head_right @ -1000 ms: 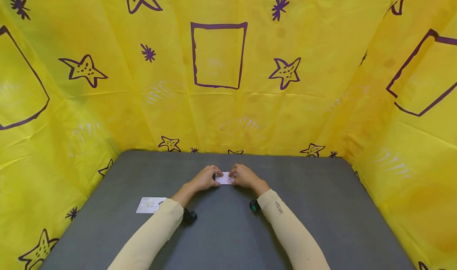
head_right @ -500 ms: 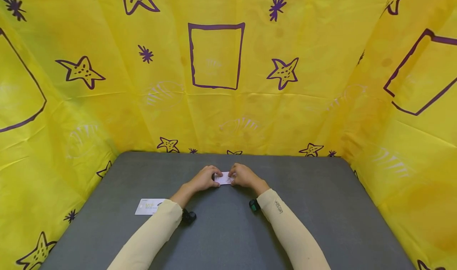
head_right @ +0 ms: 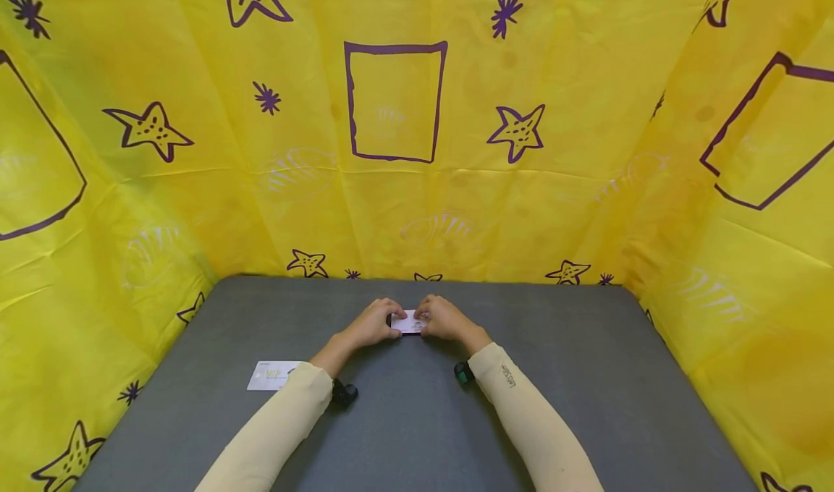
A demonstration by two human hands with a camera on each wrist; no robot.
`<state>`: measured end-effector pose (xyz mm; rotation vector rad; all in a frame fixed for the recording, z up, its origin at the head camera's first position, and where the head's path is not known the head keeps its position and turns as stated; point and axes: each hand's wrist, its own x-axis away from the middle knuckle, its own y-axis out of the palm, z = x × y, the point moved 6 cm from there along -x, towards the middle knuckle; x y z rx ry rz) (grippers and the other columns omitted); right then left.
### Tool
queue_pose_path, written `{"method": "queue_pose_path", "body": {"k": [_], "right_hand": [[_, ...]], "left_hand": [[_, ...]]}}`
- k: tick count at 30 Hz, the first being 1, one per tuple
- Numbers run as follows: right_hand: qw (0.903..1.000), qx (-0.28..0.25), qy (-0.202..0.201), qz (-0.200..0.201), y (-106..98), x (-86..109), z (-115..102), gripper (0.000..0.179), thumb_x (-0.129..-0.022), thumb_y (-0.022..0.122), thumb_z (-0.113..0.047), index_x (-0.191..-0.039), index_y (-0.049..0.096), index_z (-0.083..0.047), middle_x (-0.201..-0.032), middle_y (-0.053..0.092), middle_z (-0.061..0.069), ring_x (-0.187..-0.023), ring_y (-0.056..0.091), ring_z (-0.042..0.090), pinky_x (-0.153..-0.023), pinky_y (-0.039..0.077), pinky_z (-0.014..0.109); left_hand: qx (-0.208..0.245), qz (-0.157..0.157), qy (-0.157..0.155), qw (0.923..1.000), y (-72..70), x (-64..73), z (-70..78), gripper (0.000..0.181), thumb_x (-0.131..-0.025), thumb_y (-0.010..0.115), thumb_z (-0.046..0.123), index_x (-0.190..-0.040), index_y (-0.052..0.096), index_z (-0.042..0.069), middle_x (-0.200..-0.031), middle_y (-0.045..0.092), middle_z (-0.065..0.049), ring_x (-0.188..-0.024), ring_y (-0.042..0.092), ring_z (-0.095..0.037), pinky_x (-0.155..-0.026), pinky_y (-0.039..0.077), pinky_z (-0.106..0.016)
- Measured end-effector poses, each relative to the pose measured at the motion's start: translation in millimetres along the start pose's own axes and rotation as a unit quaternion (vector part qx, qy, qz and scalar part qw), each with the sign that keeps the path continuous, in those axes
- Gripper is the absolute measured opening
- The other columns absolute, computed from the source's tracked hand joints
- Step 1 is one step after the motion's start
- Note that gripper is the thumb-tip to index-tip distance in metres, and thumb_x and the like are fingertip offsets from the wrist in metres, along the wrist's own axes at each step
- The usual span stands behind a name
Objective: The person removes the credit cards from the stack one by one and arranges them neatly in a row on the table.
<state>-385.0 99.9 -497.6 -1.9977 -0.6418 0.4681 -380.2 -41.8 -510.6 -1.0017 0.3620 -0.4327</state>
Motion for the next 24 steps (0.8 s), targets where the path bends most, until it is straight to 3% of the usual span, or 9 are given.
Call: {"method": "queue_pose_path", "body": {"k": [10,24], "right_hand": [[0.9997,0.006,0.022,-0.005,3.7,-1.6,0.8,0.031,-0.074,0.080,-0.010,-0.105,0.073,-0.007,-0.112,0.065,0.012,-0.106,0.059,0.030,-0.093,0.048,0.046],[0.9996,0.001,0.029,-0.004,1.3,1.0,-1.9,0.032,-0.074,0.076,-0.002,-0.106,0.071,-0.007,-0.115,0.061,0.013,-0.107,0.058,0.031,-0.094,0.047,0.047]], "left_hand": [[0.012,-0.004,-0.016,0.9998,0.7,2.2,0.8,0.032,-0.081,0.076,0.017,-0.111,0.072,0.008,-0.118,0.063,-0.010,-0.113,0.054,-0.029,-0.097,0.044,-0.044],[-0.015,0.007,0.004,0.9999,-2.4,3.2,5.0,0.033,-0.080,0.076,0.018,-0.111,0.071,0.007,-0.118,0.064,-0.009,-0.112,0.059,-0.027,-0.099,0.046,-0.042]]}}
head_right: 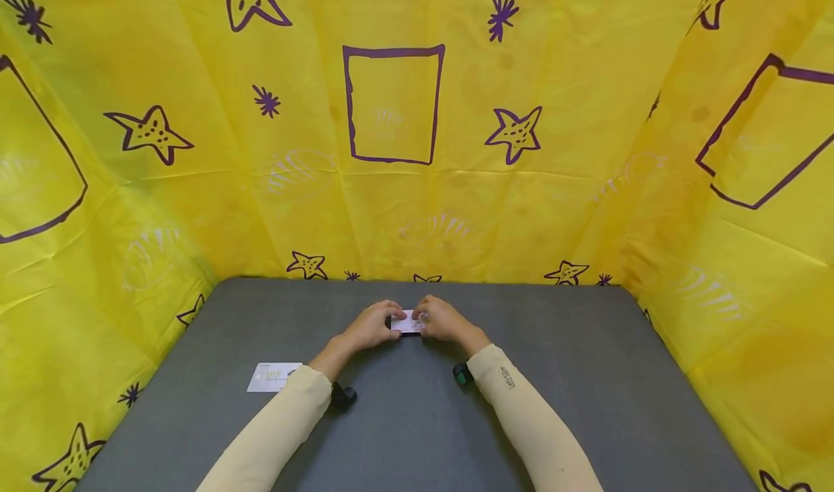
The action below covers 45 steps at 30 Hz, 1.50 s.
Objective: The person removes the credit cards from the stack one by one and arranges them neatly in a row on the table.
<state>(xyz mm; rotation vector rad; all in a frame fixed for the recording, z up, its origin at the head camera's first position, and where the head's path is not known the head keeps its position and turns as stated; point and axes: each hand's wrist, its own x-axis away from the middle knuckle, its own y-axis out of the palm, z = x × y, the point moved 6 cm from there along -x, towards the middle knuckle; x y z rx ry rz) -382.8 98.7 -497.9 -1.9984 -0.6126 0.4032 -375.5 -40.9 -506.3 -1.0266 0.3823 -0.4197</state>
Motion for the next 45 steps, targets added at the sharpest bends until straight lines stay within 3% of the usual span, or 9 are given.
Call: {"method": "queue_pose_path", "body": {"k": [6,18,28,45], "right_hand": [[0.9999,-0.006,-0.004,0.009,-1,2.3,0,0.032,-0.074,0.076,-0.003,-0.105,0.072,-0.007,-0.112,0.063,0.012,-0.103,0.059,0.030,-0.091,0.049,0.045],[0.9994,-0.015,-0.024,0.021,-3,4.6,-2,0.030,-0.074,0.075,-0.004,-0.103,0.072,-0.007,-0.112,0.062,0.012,-0.099,0.059,0.027,-0.084,0.049,0.038],[0.9997,-0.010,-0.018,0.016,-2,7.1,-4,0.028,-0.077,0.076,-0.007,-0.105,0.071,-0.008,-0.112,0.062,0.011,-0.101,0.058,0.026,-0.086,0.049,0.040],[0.9975,-0.007,-0.050,0.048,-14,14.9,-10,0.025,-0.080,0.078,-0.012,-0.104,0.073,-0.006,-0.115,0.065,0.011,-0.107,0.061,0.030,-0.089,0.050,0.043]], "left_hand": [[0.009,0.003,0.008,0.9999,-0.3,0.8,1.3,0.033,-0.080,0.075,0.017,-0.111,0.070,0.007,-0.120,0.064,-0.011,-0.114,0.057,-0.029,-0.100,0.045,-0.045],[0.022,0.018,-0.010,0.9995,-2.6,3.8,-3.2,0.029,-0.081,0.076,0.022,-0.107,0.071,0.010,-0.118,0.065,-0.010,-0.115,0.055,-0.030,-0.102,0.043,-0.047],[0.021,0.040,0.005,0.9990,-2.9,4.7,-3.1,0.027,-0.079,0.078,0.022,-0.103,0.072,0.010,-0.112,0.068,-0.008,-0.110,0.057,-0.028,-0.098,0.044,-0.044],[0.024,0.030,0.004,0.9993,-13.0,9.2,-2.5,0.029,-0.083,0.076,0.029,-0.107,0.071,0.014,-0.121,0.066,-0.008,-0.115,0.055,-0.029,-0.100,0.043,-0.048]]}}
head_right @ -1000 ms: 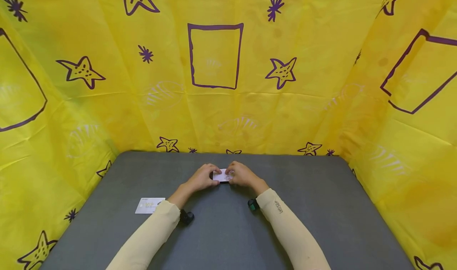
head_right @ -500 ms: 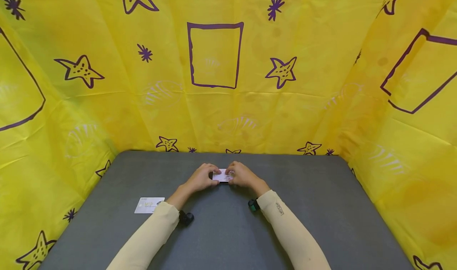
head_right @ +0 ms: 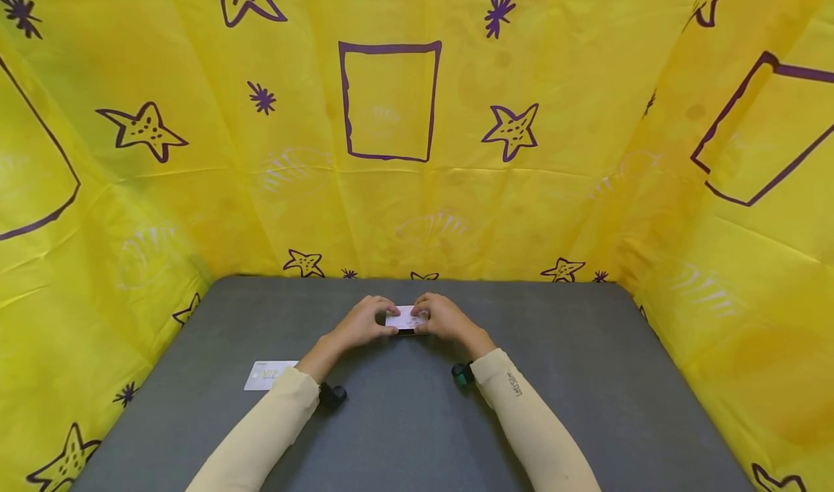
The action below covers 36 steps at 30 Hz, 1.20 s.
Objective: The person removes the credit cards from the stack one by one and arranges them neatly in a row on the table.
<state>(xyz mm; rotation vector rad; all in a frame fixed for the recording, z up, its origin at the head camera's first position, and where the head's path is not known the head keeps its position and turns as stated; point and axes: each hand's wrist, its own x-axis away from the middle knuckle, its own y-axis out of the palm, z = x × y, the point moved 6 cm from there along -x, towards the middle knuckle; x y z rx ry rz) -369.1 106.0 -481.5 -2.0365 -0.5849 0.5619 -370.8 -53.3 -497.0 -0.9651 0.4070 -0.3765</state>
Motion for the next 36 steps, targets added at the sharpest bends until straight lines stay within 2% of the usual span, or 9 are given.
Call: {"method": "queue_pose_path", "body": {"k": [9,19,31,36], "right_hand": [[0.9999,-0.010,0.012,0.005,-3,0.6,-6,0.027,-0.080,0.078,-0.012,-0.105,0.072,-0.004,-0.117,0.062,0.015,-0.106,0.059,0.032,-0.089,0.051,0.045],[0.9995,0.019,-0.022,0.011,-10,1.5,-20,0.026,-0.080,0.077,-0.015,-0.105,0.073,-0.006,-0.115,0.064,0.013,-0.107,0.059,0.031,-0.091,0.049,0.046],[0.9983,0.037,-0.038,0.022,-10,3.8,-30,0.028,-0.079,0.079,-0.015,-0.104,0.073,-0.005,-0.113,0.064,0.013,-0.106,0.059,0.028,-0.092,0.049,0.044],[0.9970,0.042,-0.057,0.031,-11,4.8,-37,0.027,-0.079,0.079,-0.016,-0.103,0.073,-0.005,-0.112,0.064,0.012,-0.105,0.059,0.028,-0.091,0.049,0.043]], "left_hand": [[0.011,0.030,0.007,0.9994,-8.6,6.7,4.2,0.027,-0.082,0.078,0.028,-0.104,0.073,0.013,-0.119,0.066,-0.008,-0.113,0.055,-0.028,-0.099,0.044,-0.046],[0.027,0.070,0.005,0.9972,-17.6,15.6,6.0,0.025,-0.078,0.081,0.026,-0.098,0.073,0.014,-0.115,0.068,-0.006,-0.110,0.055,-0.027,-0.096,0.045,-0.046],[0.021,0.066,0.010,0.9975,-28.5,25.5,13.1,0.023,-0.078,0.080,0.025,-0.096,0.074,0.013,-0.118,0.067,-0.008,-0.112,0.055,-0.027,-0.098,0.044,-0.047],[0.024,0.070,0.008,0.9973,-31.8,30.1,12.5,0.023,-0.078,0.080,0.026,-0.096,0.074,0.014,-0.119,0.067,-0.007,-0.114,0.055,-0.027,-0.100,0.043,-0.047]]}}
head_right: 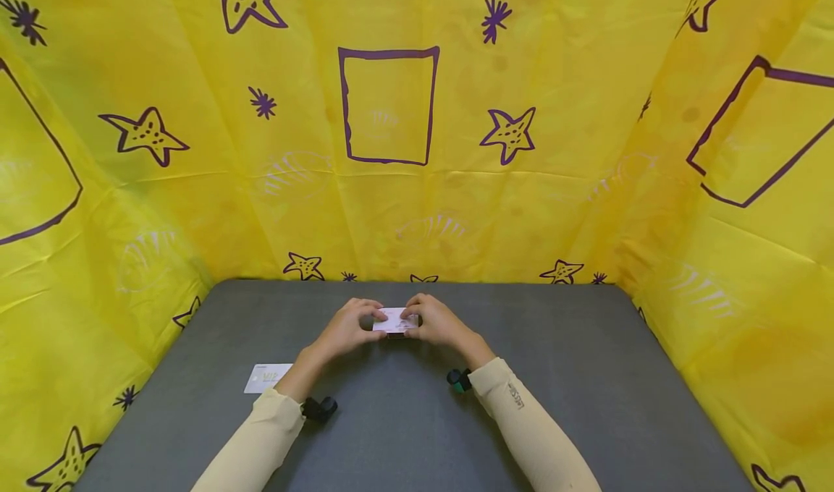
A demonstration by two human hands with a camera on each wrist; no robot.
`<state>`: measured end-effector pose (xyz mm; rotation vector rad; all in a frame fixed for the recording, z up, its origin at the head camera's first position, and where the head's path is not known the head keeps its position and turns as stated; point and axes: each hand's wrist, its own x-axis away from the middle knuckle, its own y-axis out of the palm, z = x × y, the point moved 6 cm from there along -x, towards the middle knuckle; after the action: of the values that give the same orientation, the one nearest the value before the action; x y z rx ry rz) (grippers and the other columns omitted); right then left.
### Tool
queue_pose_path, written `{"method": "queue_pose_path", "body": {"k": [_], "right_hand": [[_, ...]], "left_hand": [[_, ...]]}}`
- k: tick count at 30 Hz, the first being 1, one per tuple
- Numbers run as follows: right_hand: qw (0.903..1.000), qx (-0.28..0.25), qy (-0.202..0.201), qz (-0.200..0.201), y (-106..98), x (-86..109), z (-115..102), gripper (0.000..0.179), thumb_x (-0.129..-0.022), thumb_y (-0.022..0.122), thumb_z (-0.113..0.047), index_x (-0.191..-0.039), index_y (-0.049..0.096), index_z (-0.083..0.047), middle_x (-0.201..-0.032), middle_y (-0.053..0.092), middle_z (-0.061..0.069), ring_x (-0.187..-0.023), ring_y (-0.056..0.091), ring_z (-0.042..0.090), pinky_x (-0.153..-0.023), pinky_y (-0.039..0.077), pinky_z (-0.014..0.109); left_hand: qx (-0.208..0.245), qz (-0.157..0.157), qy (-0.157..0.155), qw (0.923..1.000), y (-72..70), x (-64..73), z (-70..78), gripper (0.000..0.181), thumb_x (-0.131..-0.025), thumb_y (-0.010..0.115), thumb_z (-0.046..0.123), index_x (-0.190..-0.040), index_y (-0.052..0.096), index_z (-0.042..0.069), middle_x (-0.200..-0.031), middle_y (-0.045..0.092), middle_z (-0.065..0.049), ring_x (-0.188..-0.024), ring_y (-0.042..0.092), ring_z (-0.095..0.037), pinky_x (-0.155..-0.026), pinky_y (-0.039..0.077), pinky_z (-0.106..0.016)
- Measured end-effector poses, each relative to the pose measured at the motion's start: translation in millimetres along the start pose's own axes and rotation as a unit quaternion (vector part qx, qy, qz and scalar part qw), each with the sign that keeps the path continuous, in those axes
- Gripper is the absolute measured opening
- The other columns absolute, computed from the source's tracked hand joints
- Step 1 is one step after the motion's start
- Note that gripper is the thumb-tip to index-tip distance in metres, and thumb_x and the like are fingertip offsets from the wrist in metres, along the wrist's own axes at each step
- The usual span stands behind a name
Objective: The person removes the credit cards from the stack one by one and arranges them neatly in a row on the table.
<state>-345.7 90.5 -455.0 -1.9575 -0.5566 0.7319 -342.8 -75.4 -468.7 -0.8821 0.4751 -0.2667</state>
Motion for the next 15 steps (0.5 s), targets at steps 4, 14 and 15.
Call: {"method": "queue_pose_path", "body": {"k": [4,14,15], "right_hand": [[0.9999,0.003,-0.012,-0.002,0,0.4,-4,0.027,-0.081,0.078,-0.018,-0.105,0.073,-0.006,-0.113,0.064,0.012,-0.106,0.059,0.028,-0.092,0.049,0.043],[0.9997,0.000,-0.024,-0.010,3,-1.1,-16,0.027,-0.081,0.077,-0.016,-0.105,0.073,-0.006,-0.113,0.064,0.012,-0.105,0.059,0.028,-0.093,0.048,0.043],[0.9996,0.000,-0.025,-0.012,4,-1.5,-17,0.027,-0.080,0.077,-0.016,-0.105,0.073,-0.006,-0.113,0.064,0.011,-0.106,0.059,0.028,-0.093,0.048,0.043]], "left_hand": [[0.005,0.004,-0.004,1.0000,-2.9,3.7,-1.5,0.022,-0.077,0.081,0.025,-0.094,0.073,0.014,-0.118,0.067,-0.006,-0.114,0.055,-0.026,-0.099,0.044,-0.046],[0.012,0.005,-0.010,0.9999,-10.6,16.5,-4.2,0.021,-0.077,0.081,0.024,-0.093,0.072,0.014,-0.119,0.067,-0.006,-0.116,0.055,-0.027,-0.100,0.043,-0.048],[0.011,0.006,-0.009,0.9999,-11.9,18.0,-4.1,0.022,-0.077,0.082,0.024,-0.093,0.072,0.014,-0.119,0.068,-0.007,-0.116,0.055,-0.027,-0.100,0.043,-0.048]]}}
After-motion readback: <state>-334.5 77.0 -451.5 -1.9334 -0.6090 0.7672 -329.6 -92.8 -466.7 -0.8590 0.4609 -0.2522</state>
